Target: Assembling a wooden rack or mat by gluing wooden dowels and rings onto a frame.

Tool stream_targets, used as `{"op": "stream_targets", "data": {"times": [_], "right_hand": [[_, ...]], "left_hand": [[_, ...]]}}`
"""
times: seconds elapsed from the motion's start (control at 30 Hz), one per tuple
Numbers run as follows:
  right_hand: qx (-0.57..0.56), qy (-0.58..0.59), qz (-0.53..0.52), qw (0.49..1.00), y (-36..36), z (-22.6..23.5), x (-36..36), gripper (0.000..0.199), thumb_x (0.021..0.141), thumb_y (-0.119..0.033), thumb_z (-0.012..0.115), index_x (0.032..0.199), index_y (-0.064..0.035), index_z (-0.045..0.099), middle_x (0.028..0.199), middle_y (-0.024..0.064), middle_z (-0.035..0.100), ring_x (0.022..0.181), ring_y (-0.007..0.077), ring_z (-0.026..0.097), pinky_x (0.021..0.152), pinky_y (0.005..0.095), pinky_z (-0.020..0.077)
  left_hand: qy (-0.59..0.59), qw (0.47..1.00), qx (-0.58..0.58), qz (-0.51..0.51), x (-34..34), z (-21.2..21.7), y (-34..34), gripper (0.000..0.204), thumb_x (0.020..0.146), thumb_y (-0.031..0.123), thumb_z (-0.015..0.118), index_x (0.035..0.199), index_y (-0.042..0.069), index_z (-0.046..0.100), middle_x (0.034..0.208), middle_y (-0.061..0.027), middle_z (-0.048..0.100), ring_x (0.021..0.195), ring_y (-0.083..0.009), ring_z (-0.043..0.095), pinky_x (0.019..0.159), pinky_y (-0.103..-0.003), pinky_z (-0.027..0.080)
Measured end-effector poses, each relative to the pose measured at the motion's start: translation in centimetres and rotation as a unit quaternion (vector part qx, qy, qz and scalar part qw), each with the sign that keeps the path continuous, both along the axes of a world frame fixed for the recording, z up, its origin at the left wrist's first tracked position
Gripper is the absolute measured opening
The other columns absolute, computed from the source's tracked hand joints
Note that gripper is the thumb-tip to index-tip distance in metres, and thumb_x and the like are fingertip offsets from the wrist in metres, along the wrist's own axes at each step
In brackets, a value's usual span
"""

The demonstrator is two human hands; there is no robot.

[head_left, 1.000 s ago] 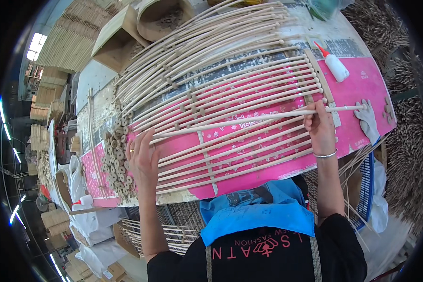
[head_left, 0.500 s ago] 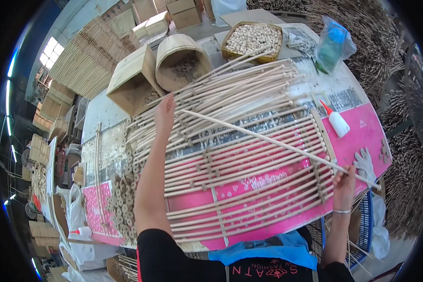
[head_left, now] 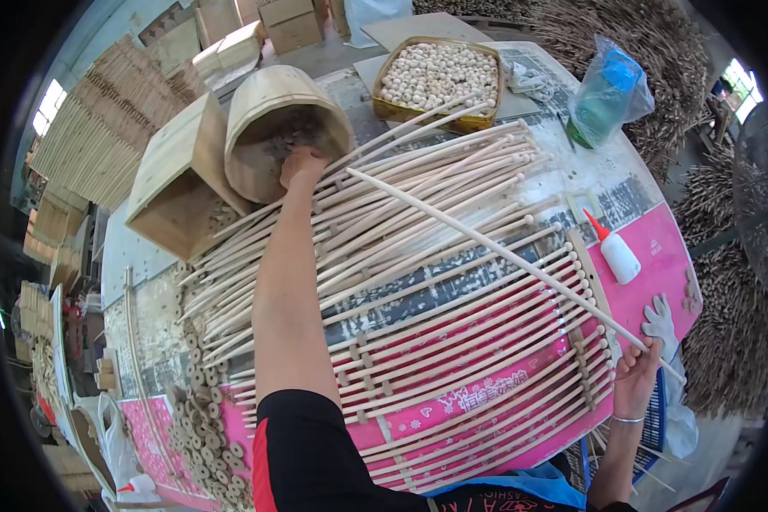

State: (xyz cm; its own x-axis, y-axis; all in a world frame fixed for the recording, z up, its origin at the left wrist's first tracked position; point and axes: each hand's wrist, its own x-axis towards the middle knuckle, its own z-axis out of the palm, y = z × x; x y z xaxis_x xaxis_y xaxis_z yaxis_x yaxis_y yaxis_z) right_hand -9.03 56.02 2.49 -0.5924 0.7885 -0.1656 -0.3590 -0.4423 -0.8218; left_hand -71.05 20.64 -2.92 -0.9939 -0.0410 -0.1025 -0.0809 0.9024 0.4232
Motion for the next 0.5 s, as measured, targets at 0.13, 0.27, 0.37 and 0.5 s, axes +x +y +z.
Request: {"op": "stream_targets", "data": {"times": [0.13, 0.27, 0.37, 0.5], "right_hand": [[-0.002, -0.01, 0.025, 1.0, -0.6, -0.5, -0.7, 0.032, 0.112, -0.039, 0.05, 0.111, -0.0113, 0.064, 0.083, 0.0005, 0.054, 0.072, 0.0088, 0.052, 0.06, 0.0219, 0.0444], [-0.019, -0.011, 0.027, 0.999, -1.4, -0.8, -1.4, 0.032, 0.111, -0.041, 0.05, 0.11, -0.0114, 0.063, 0.082, -0.0001, 0.055, 0.072, 0.0087, 0.052, 0.061, 0.0224, 0.0436], [-0.021, -0.004, 0.026, 0.999, -1.5, -0.9, -1.2, 0.032, 0.111, -0.042, 0.05, 0.11, -0.0115, 0.062, 0.082, -0.0001, 0.056, 0.072, 0.0088, 0.052, 0.062, 0.0227, 0.0428], [-0.04, 0.006, 0.051, 0.998, -2.5, -0.9, -1.3, 0.032, 0.111, -0.04, 0.05, 0.109, -0.0102, 0.062, 0.082, 0.0003, 0.056, 0.071, 0.0091, 0.052, 0.061, 0.0231, 0.043]], "left_hand": [[0.027, 0.999, 0.018, 0.01, -0.8, -0.7, -2.1, 0.038, 0.082, 0.043, 0.083, 0.116, 0.027, 0.079, 0.128, -0.0036, 0.073, 0.119, -0.0252, 0.069, 0.099, -0.041, 0.056], [0.071, 0.868, 0.488, -0.052, 2.9, 1.3, -4.9, 0.032, 0.098, 0.029, 0.073, 0.121, 0.008, 0.075, 0.122, -0.0103, 0.073, 0.111, -0.021, 0.071, 0.092, -0.034, 0.058], [-0.028, 0.749, 0.652, -0.111, 10.2, 5.5, -5.8, 0.035, 0.109, 0.021, 0.056, 0.135, -0.002, 0.062, 0.126, -0.0139, 0.07, 0.113, -0.0198, 0.069, 0.096, -0.033, 0.058], [-0.091, 0.676, 0.714, -0.159, 18.1, 7.8, -9.1, 0.041, 0.111, 0.023, 0.052, 0.143, -0.001, 0.054, 0.133, -0.0163, 0.067, 0.115, -0.0219, 0.069, 0.1, -0.034, 0.058]]}}
